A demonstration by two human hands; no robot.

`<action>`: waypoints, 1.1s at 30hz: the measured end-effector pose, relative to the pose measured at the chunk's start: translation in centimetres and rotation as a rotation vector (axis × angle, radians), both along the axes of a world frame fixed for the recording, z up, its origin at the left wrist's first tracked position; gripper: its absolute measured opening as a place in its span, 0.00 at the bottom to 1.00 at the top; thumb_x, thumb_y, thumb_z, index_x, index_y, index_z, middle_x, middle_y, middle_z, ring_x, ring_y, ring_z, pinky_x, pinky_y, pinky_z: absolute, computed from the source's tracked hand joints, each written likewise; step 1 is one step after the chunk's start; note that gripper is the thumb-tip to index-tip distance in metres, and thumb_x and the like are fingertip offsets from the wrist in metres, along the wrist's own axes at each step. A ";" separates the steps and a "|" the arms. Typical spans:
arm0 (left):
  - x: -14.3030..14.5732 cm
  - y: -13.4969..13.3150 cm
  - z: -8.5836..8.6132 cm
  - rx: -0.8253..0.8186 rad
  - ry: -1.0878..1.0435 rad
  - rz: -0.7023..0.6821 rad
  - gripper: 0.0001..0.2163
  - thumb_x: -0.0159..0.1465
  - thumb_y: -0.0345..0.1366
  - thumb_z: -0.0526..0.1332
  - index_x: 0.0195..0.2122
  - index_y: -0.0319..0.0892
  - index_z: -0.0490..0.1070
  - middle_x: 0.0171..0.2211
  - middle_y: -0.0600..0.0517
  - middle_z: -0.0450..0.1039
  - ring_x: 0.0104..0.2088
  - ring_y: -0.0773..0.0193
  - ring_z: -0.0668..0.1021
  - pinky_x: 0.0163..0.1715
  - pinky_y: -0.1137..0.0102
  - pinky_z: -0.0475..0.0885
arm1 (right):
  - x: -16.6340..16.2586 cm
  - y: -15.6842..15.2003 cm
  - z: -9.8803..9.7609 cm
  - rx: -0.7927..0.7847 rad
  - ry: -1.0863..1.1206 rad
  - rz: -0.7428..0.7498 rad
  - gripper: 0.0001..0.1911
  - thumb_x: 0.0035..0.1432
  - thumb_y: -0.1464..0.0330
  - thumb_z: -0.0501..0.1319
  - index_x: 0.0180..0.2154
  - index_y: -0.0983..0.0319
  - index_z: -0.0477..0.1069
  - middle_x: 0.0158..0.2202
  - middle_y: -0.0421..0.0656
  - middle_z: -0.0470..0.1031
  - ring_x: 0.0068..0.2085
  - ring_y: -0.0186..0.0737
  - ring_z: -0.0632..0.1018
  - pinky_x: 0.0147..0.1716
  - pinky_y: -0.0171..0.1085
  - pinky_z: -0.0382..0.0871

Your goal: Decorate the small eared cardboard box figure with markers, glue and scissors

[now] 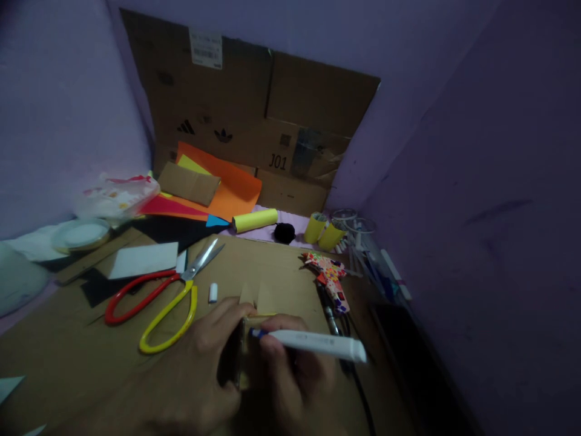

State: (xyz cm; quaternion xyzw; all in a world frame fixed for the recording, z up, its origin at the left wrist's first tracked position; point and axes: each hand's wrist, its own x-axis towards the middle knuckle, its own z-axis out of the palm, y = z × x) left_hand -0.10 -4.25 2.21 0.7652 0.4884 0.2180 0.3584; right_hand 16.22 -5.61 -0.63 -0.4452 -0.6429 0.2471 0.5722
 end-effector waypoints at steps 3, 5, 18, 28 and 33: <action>0.0 -0.1 0.0 0.005 0.000 -0.002 0.27 0.45 0.25 0.57 0.48 0.47 0.61 0.45 0.49 0.66 0.42 0.55 0.74 0.43 0.59 0.71 | -0.1 0.1 -0.1 -0.043 0.113 -0.019 0.05 0.64 0.66 0.57 0.38 0.55 0.72 0.21 0.35 0.71 0.17 0.30 0.70 0.14 0.26 0.63; -0.1 0.0 -0.2 0.012 -0.012 -0.008 0.28 0.44 0.25 0.57 0.48 0.47 0.61 0.46 0.49 0.66 0.42 0.55 0.74 0.43 0.59 0.71 | -0.1 0.2 -0.1 -0.035 0.175 -0.065 0.06 0.65 0.65 0.56 0.40 0.55 0.71 0.20 0.34 0.71 0.17 0.29 0.70 0.15 0.26 0.65; -1.0 1.0 -0.7 0.073 -0.125 -0.054 0.35 0.46 0.24 0.61 0.58 0.45 0.57 0.55 0.45 0.66 0.53 0.53 0.72 0.52 0.57 0.70 | 1.9 1.2 -0.2 -0.191 -0.140 0.302 0.39 0.45 0.60 0.72 0.55 0.49 0.55 0.58 0.45 0.65 0.58 0.52 0.69 0.55 0.46 0.66; -2.4 1.7 -0.6 0.891 -0.119 -0.044 0.14 0.59 0.19 0.53 0.40 0.41 0.71 0.31 0.50 0.76 0.33 0.64 0.77 0.43 0.60 0.70 | 1.5 0.9 1.1 -0.207 -0.208 0.291 0.36 0.42 0.71 0.70 0.52 0.50 0.58 0.50 0.42 0.70 0.50 0.49 0.75 0.47 0.42 0.71; -2.0 1.6 -1.0 0.997 0.002 -0.086 0.12 0.57 0.20 0.53 0.38 0.36 0.71 0.29 0.48 0.76 0.29 0.64 0.75 0.49 0.53 0.67 | 1.5 0.7 1.3 -0.109 -0.311 0.290 0.36 0.41 0.73 0.69 0.52 0.53 0.58 0.49 0.45 0.71 0.49 0.48 0.75 0.43 0.40 0.72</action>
